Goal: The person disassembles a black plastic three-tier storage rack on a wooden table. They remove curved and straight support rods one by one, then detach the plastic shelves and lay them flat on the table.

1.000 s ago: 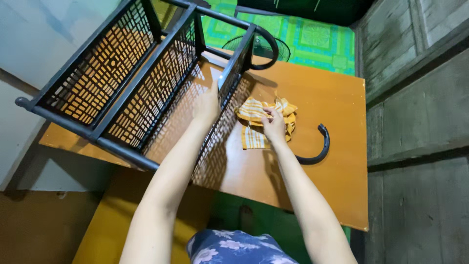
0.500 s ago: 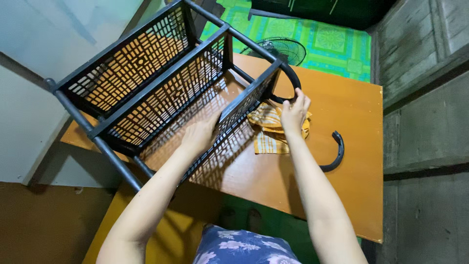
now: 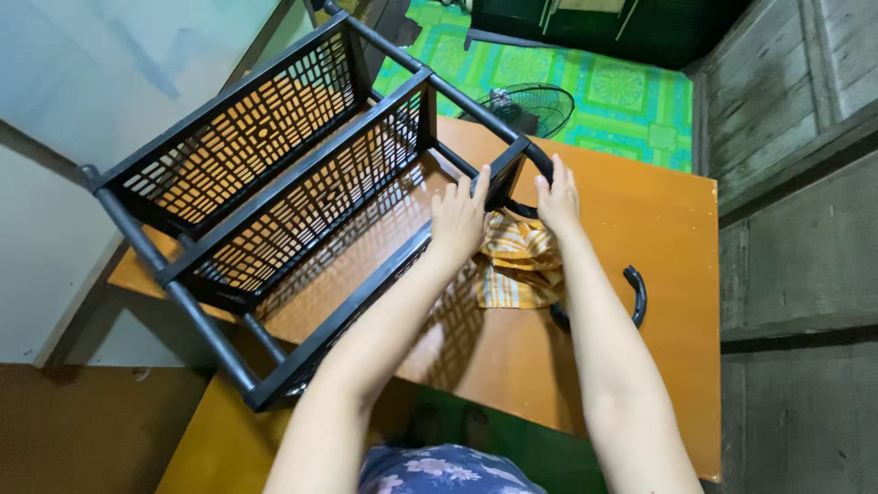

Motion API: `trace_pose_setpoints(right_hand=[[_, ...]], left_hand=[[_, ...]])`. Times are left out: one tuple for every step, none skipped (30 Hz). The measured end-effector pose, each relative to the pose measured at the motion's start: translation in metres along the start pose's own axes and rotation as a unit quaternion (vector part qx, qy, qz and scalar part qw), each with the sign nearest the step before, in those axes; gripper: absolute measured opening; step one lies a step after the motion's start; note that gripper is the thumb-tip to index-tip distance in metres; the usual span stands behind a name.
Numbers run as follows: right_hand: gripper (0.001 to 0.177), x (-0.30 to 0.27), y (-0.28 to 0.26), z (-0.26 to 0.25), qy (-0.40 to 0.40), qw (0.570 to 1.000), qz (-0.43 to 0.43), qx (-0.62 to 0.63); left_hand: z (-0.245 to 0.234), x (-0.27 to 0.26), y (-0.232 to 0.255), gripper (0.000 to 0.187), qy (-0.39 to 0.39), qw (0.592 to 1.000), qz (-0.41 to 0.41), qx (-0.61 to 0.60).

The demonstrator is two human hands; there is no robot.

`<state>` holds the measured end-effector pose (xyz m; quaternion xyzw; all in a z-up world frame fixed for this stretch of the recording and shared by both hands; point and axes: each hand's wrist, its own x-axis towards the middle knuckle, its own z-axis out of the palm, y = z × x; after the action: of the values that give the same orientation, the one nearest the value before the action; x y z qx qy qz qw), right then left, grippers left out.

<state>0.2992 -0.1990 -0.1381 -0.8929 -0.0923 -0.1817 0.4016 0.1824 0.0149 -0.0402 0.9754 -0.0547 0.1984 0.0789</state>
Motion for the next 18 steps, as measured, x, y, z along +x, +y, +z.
trace_pose_setpoints(right_hand=[[0.056,0.003,0.002,0.001,-0.016,1.000,0.004,0.001],[0.054,0.005,0.004,0.001,-0.019,1.000,0.010,-0.003],[0.052,0.007,0.004,0.000,-0.021,1.000,0.016,-0.007],[0.051,0.010,0.003,-0.002,-0.022,0.999,0.022,-0.011],[0.050,0.012,0.002,-0.003,-0.028,0.999,0.035,-0.008],[0.049,0.013,0.000,-0.003,-0.033,0.998,0.047,-0.006],[0.049,0.016,-0.003,-0.004,-0.039,0.997,0.059,-0.003],[0.048,0.019,-0.007,-0.005,-0.042,0.997,0.066,-0.009],[0.047,0.020,-0.009,-0.006,-0.048,0.996,0.071,-0.015],[0.047,0.021,-0.011,-0.008,-0.053,0.995,0.077,-0.021],[0.049,0.026,-0.014,-0.011,-0.071,0.992,0.100,-0.023],[0.051,0.030,-0.016,-0.013,-0.089,0.988,0.123,-0.024],[0.053,0.031,-0.017,-0.015,-0.110,0.983,0.146,-0.026],[0.054,0.032,-0.017,-0.016,-0.117,0.981,0.156,-0.005],[0.055,0.033,-0.016,-0.018,-0.124,0.978,0.167,0.016],[0.056,0.034,-0.016,-0.018,-0.131,0.975,0.177,0.037],[0.056,0.035,-0.016,-0.017,-0.121,0.980,0.153,0.026],[0.057,0.035,-0.016,-0.015,-0.110,0.985,0.130,0.015]], left_hand=[[0.010,0.007,0.002,0.090,0.005,1.000,0.002,0.015],[0.019,0.010,0.003,0.082,0.008,0.999,0.003,0.040],[0.027,0.013,0.003,0.076,0.012,0.998,0.006,0.065],[0.034,0.018,0.002,0.071,0.016,0.996,0.008,0.090],[0.040,0.021,0.000,0.072,-0.010,0.998,0.002,0.062],[0.044,0.024,-0.003,0.072,-0.037,0.999,-0.004,0.034],[0.047,0.028,-0.007,0.073,-0.063,0.998,-0.010,0.007],[0.050,0.032,-0.010,0.075,-0.075,0.997,-0.003,-0.003],[0.051,0.036,-0.014,0.076,-0.088,0.996,0.002,-0.013],[0.052,0.039,-0.016,0.078,-0.101,0.995,0.007,-0.024],[0.052,0.043,-0.018,0.078,-0.106,0.994,0.006,-0.026],[0.051,0.046,-0.019,0.079,-0.111,0.993,0.006,-0.029],[0.050,0.045,-0.019,0.079,-0.118,0.992,0.003,-0.032],[0.050,0.043,-0.018,0.080,-0.110,0.994,0.004,-0.027],[0.050,0.041,-0.016,0.080,-0.101,0.995,0.005,-0.021],[0.049,0.040,-0.015,0.081,-0.093,0.996,0.006,-0.016],[0.048,0.040,-0.014,0.081,-0.098,0.995,-0.003,-0.013],[0.047,0.041,-0.012,0.081,-0.102,0.995,-0.012,-0.010]])
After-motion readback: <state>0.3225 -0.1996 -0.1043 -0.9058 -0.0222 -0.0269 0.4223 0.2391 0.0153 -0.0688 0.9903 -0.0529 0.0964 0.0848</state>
